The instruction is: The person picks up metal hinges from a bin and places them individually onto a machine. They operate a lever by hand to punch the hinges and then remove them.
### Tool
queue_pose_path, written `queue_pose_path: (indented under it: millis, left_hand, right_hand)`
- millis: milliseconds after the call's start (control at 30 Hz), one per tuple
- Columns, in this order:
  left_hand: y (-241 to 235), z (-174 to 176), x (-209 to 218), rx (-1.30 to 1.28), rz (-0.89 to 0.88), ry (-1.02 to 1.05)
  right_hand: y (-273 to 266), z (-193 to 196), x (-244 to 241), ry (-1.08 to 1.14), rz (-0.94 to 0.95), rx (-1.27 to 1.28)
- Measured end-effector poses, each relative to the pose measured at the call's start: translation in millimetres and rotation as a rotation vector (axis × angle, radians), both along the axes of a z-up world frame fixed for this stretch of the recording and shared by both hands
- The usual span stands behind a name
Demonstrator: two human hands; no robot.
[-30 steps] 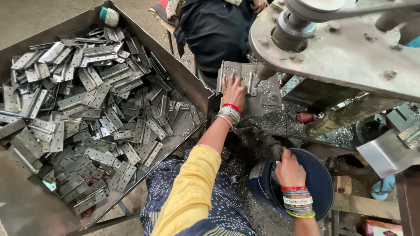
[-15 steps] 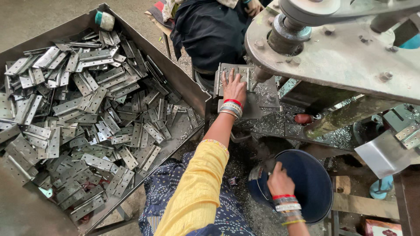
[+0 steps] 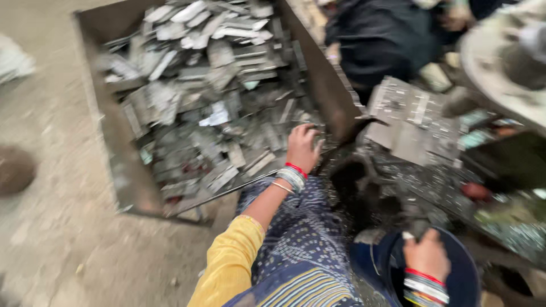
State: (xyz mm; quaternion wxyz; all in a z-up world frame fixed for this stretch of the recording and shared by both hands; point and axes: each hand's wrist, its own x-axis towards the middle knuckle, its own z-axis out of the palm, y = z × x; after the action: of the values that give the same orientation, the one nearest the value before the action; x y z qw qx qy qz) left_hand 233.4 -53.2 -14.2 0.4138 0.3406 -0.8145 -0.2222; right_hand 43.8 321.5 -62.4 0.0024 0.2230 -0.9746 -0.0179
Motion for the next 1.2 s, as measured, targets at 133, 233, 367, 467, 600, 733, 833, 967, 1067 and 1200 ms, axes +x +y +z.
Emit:
queue_pose_path:
  millis: [133,233,367,467,600,733,833,967,1067,1200]
  left_hand:
    - [-50,-65,103,0.093,0.342,-0.216]
    - [-75,-102,141,0.211,0.469,-0.332]
    - [-108,-129,125,0.216,0.552,-0.343]
    - [-125,-138,105,0.417,0.658,-0.335]
    - [-145,-153,99,0.637,0.756,-0.243]
    - [-156,-155,100,0.732,0.704,-0.075]
    - [-155,-132,118,0.847,0.61,0.147]
    - [-133,-89,133,0.436,0.546,0.26]
    - [-115,-69,148,-0.221,0.557,-0.011]
    - [-95,-86,174,0.094,0.335,-0.468]
  right_hand:
    - [-5,29,-28,0.202,0.152,-0.057]
    - [-9,17,-40,0.219,0.092,0.017]
    - [2,-3,-46,0.316,0.176,-0.091]
    - [5,-5,-50,0.308,0.181,-0.106]
    - [5,-2,-49,0.273,0.173,-0.142]
    - [4,-3,-50,0.282,0.174,-0.122]
    - [3,-4,-52,0.291,0.193,-0.151]
    - [-26,1,-59,0.271,0.225,-0.251]
    - [-88,5,-52,0.226,0.323,-0.342]
    - [-165,19,-27,0.082,0.488,-0.499]
